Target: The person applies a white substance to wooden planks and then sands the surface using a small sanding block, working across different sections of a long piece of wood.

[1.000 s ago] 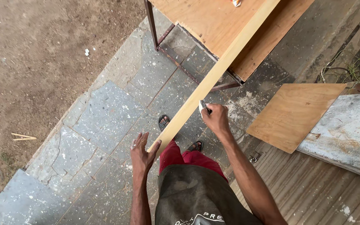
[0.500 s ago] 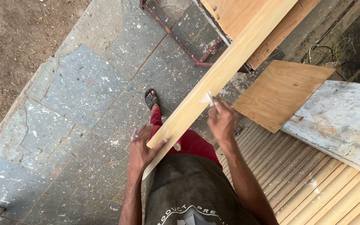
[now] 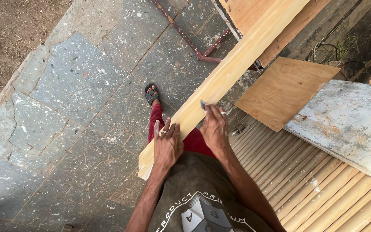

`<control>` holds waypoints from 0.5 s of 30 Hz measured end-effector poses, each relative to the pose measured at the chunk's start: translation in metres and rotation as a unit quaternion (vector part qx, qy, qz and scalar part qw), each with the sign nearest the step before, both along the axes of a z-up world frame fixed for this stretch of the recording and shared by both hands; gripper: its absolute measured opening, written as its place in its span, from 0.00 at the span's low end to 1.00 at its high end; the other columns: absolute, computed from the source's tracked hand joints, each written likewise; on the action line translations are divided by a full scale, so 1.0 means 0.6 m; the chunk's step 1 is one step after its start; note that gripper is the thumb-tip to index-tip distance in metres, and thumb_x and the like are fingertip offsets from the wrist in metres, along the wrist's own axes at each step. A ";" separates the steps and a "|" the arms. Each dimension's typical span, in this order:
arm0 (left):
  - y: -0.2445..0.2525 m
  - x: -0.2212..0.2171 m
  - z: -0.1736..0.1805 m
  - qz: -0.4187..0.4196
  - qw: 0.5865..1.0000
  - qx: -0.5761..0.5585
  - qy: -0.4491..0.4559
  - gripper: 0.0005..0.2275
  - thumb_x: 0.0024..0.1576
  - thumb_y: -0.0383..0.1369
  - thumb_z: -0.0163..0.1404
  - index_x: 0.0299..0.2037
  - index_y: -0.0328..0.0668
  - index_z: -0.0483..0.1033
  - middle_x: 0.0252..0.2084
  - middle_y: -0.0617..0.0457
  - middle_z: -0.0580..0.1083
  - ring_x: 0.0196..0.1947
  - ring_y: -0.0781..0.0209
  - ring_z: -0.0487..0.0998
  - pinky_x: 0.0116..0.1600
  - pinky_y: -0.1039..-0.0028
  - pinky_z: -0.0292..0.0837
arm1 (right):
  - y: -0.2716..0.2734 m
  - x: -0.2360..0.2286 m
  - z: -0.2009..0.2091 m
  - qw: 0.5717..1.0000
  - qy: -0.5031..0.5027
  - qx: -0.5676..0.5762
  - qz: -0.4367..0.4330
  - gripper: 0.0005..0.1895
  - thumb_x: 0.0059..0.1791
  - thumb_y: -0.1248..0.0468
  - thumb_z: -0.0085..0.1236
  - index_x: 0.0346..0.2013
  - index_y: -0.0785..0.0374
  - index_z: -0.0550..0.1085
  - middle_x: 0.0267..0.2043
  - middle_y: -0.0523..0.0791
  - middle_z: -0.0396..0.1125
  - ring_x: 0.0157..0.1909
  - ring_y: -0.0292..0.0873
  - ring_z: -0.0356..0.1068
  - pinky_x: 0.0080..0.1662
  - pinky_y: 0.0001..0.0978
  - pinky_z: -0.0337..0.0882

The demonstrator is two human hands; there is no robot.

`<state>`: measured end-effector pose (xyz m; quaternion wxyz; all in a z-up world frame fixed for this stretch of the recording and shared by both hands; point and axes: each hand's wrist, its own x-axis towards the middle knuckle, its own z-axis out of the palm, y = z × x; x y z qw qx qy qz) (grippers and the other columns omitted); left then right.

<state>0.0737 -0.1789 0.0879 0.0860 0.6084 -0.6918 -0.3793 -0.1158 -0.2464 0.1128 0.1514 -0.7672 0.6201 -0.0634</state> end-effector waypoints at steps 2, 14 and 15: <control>0.000 0.002 0.005 0.004 1.000 -0.002 0.006 0.30 0.44 0.31 0.60 0.60 0.30 0.71 0.60 0.43 0.74 0.71 0.47 0.63 0.76 0.44 0.40 | 0.007 0.005 0.011 0.994 -0.043 0.098 -0.027 0.20 0.44 0.78 0.55 0.52 0.76 0.75 0.48 0.59 0.74 0.44 0.51 0.75 0.44 0.40 0.78; -0.045 -0.045 0.015 0.049 0.998 -0.028 0.022 0.38 0.48 0.48 0.62 0.64 0.27 0.65 0.66 0.38 0.68 0.71 0.45 0.60 0.72 0.50 0.52 | 0.066 -0.326 -0.026 0.600 -0.661 0.219 -0.394 0.09 0.51 0.76 0.56 0.46 0.75 0.75 0.45 0.53 0.73 0.45 0.45 0.75 0.45 0.44 0.79; -0.063 -0.065 0.007 0.063 0.996 -0.055 0.013 0.39 0.49 0.49 0.62 0.64 0.26 0.64 0.66 0.38 0.67 0.71 0.42 0.60 0.71 0.50 0.53 | 0.073 -0.350 -0.042 0.578 -0.671 0.210 -0.413 0.10 0.50 0.76 0.56 0.46 0.74 0.74 0.45 0.53 0.73 0.45 0.45 0.75 0.45 0.44 0.79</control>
